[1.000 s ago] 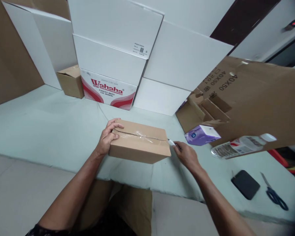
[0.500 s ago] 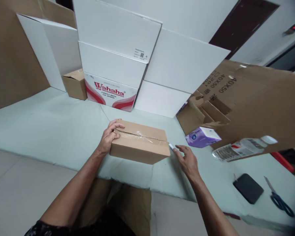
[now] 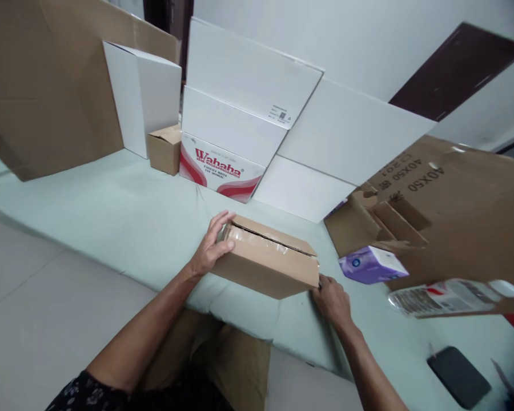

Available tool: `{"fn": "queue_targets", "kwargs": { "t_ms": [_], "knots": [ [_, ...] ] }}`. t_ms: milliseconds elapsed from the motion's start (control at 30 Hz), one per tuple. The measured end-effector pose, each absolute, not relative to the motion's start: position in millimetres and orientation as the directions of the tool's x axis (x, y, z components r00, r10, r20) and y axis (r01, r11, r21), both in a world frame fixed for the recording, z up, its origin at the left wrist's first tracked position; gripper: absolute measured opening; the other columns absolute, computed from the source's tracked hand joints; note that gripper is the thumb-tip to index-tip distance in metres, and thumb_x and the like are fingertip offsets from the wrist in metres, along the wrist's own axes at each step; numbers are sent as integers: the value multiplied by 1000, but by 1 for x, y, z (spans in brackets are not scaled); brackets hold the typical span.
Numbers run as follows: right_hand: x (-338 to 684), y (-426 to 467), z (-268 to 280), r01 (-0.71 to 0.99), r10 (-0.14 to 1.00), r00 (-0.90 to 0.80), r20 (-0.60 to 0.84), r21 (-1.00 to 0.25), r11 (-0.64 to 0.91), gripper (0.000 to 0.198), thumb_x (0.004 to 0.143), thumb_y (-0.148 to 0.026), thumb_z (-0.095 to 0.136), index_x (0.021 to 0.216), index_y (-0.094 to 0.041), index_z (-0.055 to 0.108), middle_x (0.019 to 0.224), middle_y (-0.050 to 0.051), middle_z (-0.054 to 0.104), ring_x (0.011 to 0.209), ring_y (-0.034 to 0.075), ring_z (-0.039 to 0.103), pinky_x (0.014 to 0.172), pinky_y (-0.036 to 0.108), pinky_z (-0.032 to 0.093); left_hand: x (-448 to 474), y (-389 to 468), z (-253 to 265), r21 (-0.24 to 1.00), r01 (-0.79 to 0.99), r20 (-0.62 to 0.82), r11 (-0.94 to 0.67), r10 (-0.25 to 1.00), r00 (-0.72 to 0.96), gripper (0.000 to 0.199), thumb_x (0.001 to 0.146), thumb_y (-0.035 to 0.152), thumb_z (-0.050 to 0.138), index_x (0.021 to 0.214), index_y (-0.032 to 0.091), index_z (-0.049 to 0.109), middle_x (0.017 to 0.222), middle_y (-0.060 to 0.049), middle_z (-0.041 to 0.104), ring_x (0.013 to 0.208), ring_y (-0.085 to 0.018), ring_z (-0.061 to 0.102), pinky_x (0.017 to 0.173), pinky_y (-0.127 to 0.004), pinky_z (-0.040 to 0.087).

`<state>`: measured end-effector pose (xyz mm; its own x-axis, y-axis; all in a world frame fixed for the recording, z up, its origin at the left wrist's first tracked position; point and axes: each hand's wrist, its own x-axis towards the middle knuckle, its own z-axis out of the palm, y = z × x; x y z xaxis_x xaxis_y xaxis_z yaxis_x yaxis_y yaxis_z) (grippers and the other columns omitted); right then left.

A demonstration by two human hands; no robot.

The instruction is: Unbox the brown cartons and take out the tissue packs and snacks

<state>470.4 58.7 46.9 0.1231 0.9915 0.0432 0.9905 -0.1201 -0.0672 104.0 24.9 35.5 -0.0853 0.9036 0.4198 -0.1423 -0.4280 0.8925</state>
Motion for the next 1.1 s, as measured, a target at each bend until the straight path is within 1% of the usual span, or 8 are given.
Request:
{"fn": "queue_targets", "kwargs": {
  "t_ms": [167, 267, 333, 400, 533, 633, 800, 1100],
  "knots": [
    [482, 58, 47, 979, 984, 162, 67, -136, -152, 38, 93, -22, 41, 108, -12, 74, 107, 21, 75, 101, 30, 72, 86, 40, 53, 95, 26, 50, 815, 27, 579, -579, 814, -45, 65, 86, 43, 69, 146, 23, 57, 165, -16, 39, 156, -38, 32, 127, -54, 23],
    [490, 55, 81, 952, 966, 229, 122, -236, -196, 48, 97, -29, 30, 120, -8, 67, 89, 16, 74, 79, 24, 72, 71, 34, 55, 97, 33, 49, 803, 36, 596, -595, 803, -13, 51, 87, 39, 68, 135, 21, 64, 156, -17, 51, 151, -38, 40, 126, -56, 26],
    [485, 46, 113, 919, 946, 231, 229, -371, -135, 52, 99, -41, 31, 124, -9, 64, 79, 11, 71, 70, 24, 70, 65, 34, 55, 100, 36, 45, 810, 15, 586, -586, 810, -5, 44, 86, 38, 67, 127, 21, 67, 152, -17, 55, 149, -38, 43, 124, -56, 29],
    [466, 32, 145, 890, 929, 107, 355, -450, 70, 46, 96, -53, 46, 114, -18, 69, 71, 6, 68, 66, 24, 67, 64, 35, 55, 104, 37, 41, 817, -8, 576, -577, 817, -22, 42, 86, 40, 65, 124, 21, 67, 153, -17, 55, 146, -38, 46, 122, -56, 31],
    [397, 12, 188, 816, 794, -417, 442, -203, 541, 34, 100, -50, 52, 103, -24, 74, 86, 7, 73, 71, 21, 68, 68, 33, 54, 108, 35, 37, 813, -30, 578, -581, 813, -63, 45, 86, 43, 62, 125, 21, 66, 154, -16, 54, 145, -38, 46, 122, -54, 31],
    [354, 15, 193, 731, 698, -624, 351, -55, 680, 32, 106, -39, 47, 107, -24, 74, 96, 7, 75, 75, 18, 70, 64, 29, 52, 110, 34, 36, 808, -57, 583, -586, 810, -67, 47, 86, 39, 60, 129, 22, 64, 154, -15, 54, 146, -38, 45, 123, -54, 30],
    [329, 35, 184, 676, 623, -729, 283, 155, 720, 37, 108, -35, 41, 111, -23, 76, 95, 6, 75, 69, 16, 68, 58, 26, 45, 112, 36, 32, 799, -67, 594, -598, 801, -77, 48, 83, 33, 59, 130, 22, 61, 154, -16, 53, 146, -38, 44, 123, -56, 30],
    [311, 46, 183, 649, 631, -759, 158, 252, 717, 41, 109, -35, 36, 106, -22, 75, 94, 5, 74, 66, 14, 64, 56, 26, 36, 112, 37, 32, 805, -63, 586, -590, 807, -75, 51, 78, 29, 58, 128, 21, 60, 154, -16, 52, 146, -38, 45, 122, -57, 30]
  ]
}}
